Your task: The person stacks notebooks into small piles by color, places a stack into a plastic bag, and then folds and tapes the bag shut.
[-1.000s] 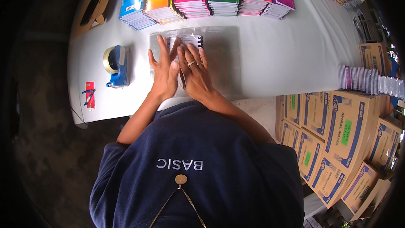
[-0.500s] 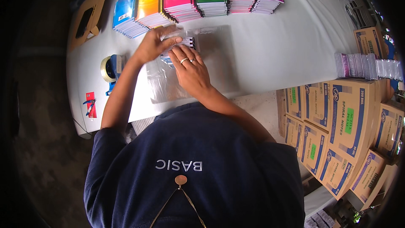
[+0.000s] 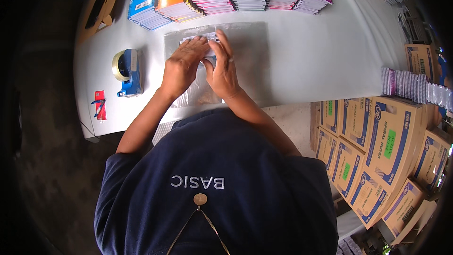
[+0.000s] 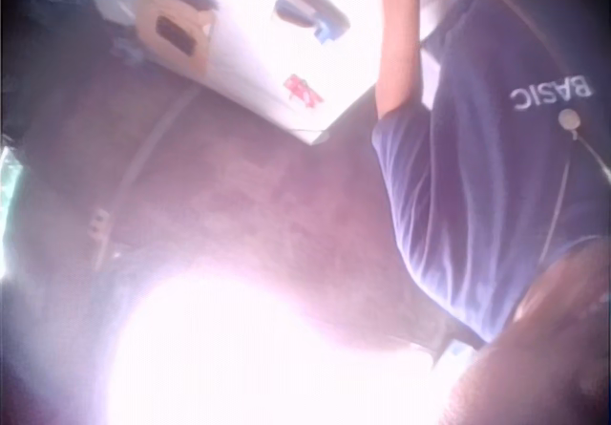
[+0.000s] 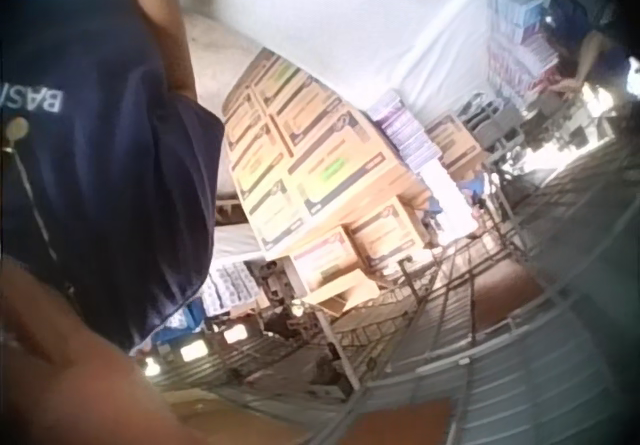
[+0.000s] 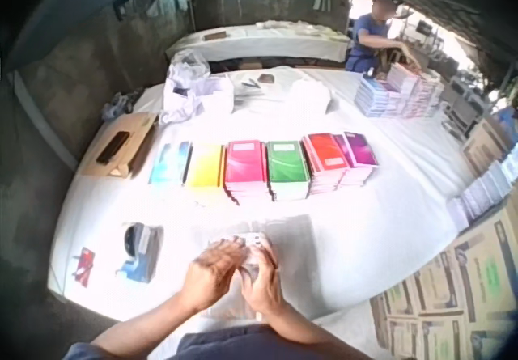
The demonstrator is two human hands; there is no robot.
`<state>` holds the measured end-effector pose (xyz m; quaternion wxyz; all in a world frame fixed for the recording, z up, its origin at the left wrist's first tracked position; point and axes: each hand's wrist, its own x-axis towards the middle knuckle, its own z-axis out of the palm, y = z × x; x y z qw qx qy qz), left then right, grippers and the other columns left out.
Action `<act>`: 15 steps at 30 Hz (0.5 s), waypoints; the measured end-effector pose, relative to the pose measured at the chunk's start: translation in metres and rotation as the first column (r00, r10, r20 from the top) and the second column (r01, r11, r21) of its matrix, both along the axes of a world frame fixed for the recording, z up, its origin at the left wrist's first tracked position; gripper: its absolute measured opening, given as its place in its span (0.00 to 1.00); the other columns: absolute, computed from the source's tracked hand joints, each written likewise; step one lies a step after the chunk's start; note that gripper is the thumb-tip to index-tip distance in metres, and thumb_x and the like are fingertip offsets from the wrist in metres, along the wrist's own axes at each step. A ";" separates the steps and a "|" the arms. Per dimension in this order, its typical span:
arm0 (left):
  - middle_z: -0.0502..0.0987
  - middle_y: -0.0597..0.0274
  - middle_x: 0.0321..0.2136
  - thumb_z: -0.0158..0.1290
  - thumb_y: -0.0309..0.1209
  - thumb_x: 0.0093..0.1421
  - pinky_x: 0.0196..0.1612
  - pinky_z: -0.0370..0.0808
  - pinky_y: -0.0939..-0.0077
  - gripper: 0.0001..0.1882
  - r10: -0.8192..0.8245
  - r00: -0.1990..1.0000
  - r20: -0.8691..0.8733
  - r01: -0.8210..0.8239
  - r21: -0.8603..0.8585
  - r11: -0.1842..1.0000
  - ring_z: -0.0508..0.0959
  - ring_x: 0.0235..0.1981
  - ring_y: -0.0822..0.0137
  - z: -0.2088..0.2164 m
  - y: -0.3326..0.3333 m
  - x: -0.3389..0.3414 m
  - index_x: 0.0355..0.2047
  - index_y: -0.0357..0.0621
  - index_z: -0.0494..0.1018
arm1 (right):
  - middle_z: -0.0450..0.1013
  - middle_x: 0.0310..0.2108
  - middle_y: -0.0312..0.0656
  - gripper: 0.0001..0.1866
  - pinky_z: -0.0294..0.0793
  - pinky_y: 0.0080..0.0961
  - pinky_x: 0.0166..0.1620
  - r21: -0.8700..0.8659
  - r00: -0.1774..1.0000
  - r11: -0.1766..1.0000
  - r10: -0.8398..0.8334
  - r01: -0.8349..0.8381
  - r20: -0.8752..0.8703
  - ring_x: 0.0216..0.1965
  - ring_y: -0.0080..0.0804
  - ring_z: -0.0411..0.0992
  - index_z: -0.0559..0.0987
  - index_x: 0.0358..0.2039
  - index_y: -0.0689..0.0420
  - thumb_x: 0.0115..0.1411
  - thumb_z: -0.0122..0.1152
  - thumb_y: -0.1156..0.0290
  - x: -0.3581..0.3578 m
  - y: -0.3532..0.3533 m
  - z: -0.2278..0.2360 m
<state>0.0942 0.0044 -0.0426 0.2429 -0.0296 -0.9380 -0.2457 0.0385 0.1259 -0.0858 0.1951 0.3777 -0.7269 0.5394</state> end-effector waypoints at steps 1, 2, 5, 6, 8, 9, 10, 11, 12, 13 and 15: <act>0.76 0.52 0.45 0.52 0.17 0.50 0.55 0.69 0.62 0.19 0.051 0.998 0.035 -0.049 -0.067 0.997 0.74 0.51 0.56 -0.002 0.007 0.006 0.44 0.41 0.75 | 0.72 0.46 0.43 0.37 0.63 0.37 0.54 0.035 0.998 0.998 0.060 -0.061 0.037 0.50 0.39 0.69 0.57 0.59 0.60 0.49 0.58 0.86 -0.007 0.001 0.001; 0.76 0.53 0.45 0.52 0.18 0.49 0.55 0.69 0.62 0.19 0.067 0.997 0.022 -0.065 -0.089 0.994 0.74 0.50 0.57 -0.004 0.011 0.011 0.43 0.42 0.75 | 0.73 0.46 0.42 0.36 0.64 0.37 0.54 0.066 0.990 0.990 0.119 -0.124 0.075 0.50 0.38 0.69 0.57 0.59 0.60 0.49 0.58 0.86 -0.010 0.002 0.001; 0.77 0.55 0.44 0.53 0.18 0.48 0.55 0.69 0.63 0.18 0.058 0.998 0.041 -0.055 -0.075 0.996 0.74 0.50 0.60 0.002 0.015 0.020 0.42 0.42 0.76 | 0.76 0.42 0.37 0.33 0.64 0.32 0.51 0.076 0.990 0.988 0.128 -0.132 0.055 0.49 0.33 0.70 0.63 0.56 0.58 0.48 0.61 0.83 -0.006 0.010 -0.004; 0.77 0.55 0.42 0.54 0.18 0.48 0.55 0.69 0.65 0.19 0.056 0.998 0.012 -0.056 0.058 0.997 0.75 0.49 0.59 0.010 0.011 0.026 0.42 0.42 0.76 | 0.76 0.41 0.36 0.32 0.64 0.31 0.51 0.085 0.991 0.988 0.128 -0.132 0.043 0.49 0.32 0.70 0.65 0.56 0.58 0.48 0.62 0.82 -0.006 0.011 -0.005; 0.79 0.57 0.39 0.56 0.18 0.48 0.52 0.69 0.70 0.19 0.180 0.981 -0.077 -0.158 0.232 0.960 0.77 0.46 0.59 0.020 -0.010 0.043 0.42 0.42 0.76 | 0.76 0.40 0.35 0.29 0.65 0.30 0.50 0.068 0.993 0.991 0.117 -0.116 -0.008 0.48 0.32 0.71 0.68 0.52 0.57 0.48 0.64 0.81 -0.011 0.011 -0.008; 0.78 0.57 0.41 0.56 0.20 0.51 0.48 0.70 0.72 0.16 0.404 0.905 -0.137 -0.384 0.148 0.911 0.77 0.43 0.61 0.011 -0.036 0.057 0.43 0.41 0.75 | 0.76 0.40 0.34 0.28 0.65 0.30 0.50 0.058 0.993 0.992 0.111 -0.109 -0.031 0.48 0.31 0.71 0.70 0.51 0.57 0.47 0.65 0.80 -0.011 0.010 -0.008; 0.76 0.53 0.44 0.56 0.22 0.54 0.46 0.71 0.72 0.16 0.610 0.793 -0.015 -0.560 0.379 0.737 0.77 0.42 0.61 0.003 -0.066 0.074 0.45 0.38 0.74 | 0.76 0.41 0.35 0.26 0.65 0.30 0.50 0.060 0.993 0.992 0.113 -0.111 -0.031 0.47 0.31 0.71 0.71 0.49 0.57 0.47 0.65 0.79 -0.009 0.010 -0.010; 0.74 0.48 0.45 0.54 0.30 0.57 0.46 0.71 0.69 0.18 0.734 0.666 0.131 -0.740 0.236 0.629 0.75 0.43 0.59 0.006 -0.099 0.094 0.48 0.37 0.72 | 0.76 0.41 0.35 0.25 0.65 0.29 0.50 0.058 0.992 0.992 0.118 -0.116 -0.034 0.47 0.31 0.72 0.72 0.47 0.56 0.47 0.66 0.79 -0.009 0.010 -0.011; 0.72 0.46 0.46 0.48 0.40 0.60 0.49 0.68 0.64 0.22 0.846 0.443 0.298 -0.886 0.002 0.463 0.72 0.46 0.56 -0.007 -0.135 0.128 0.51 0.41 0.70 | 0.76 0.41 0.35 0.23 0.65 0.29 0.49 0.043 0.990 0.990 0.139 -0.138 -0.037 0.46 0.31 0.72 0.74 0.46 0.56 0.46 0.66 0.79 -0.008 0.007 -0.009; 0.71 0.48 0.46 0.45 0.44 0.60 0.50 0.67 0.62 0.24 0.754 0.397 0.524 -0.914 0.149 0.378 0.70 0.45 0.56 -0.028 -0.164 0.167 0.52 0.43 0.70 | 0.76 0.42 0.36 0.21 0.65 0.29 0.49 0.024 0.988 0.988 0.153 -0.152 -0.036 0.46 0.31 0.72 0.75 0.43 0.56 0.46 0.67 0.79 -0.005 0.003 -0.006; 0.71 0.51 0.45 0.42 0.48 0.60 0.50 0.64 0.61 0.25 0.449 0.381 0.808 -0.924 0.326 0.199 0.68 0.45 0.56 -0.022 -0.190 0.187 0.52 0.47 0.70 | 0.76 0.41 0.37 0.21 0.65 0.28 0.48 0.032 0.993 0.993 0.115 -0.115 0.007 0.46 0.31 0.72 0.76 0.42 0.55 0.45 0.68 0.79 -0.006 0.004 -0.010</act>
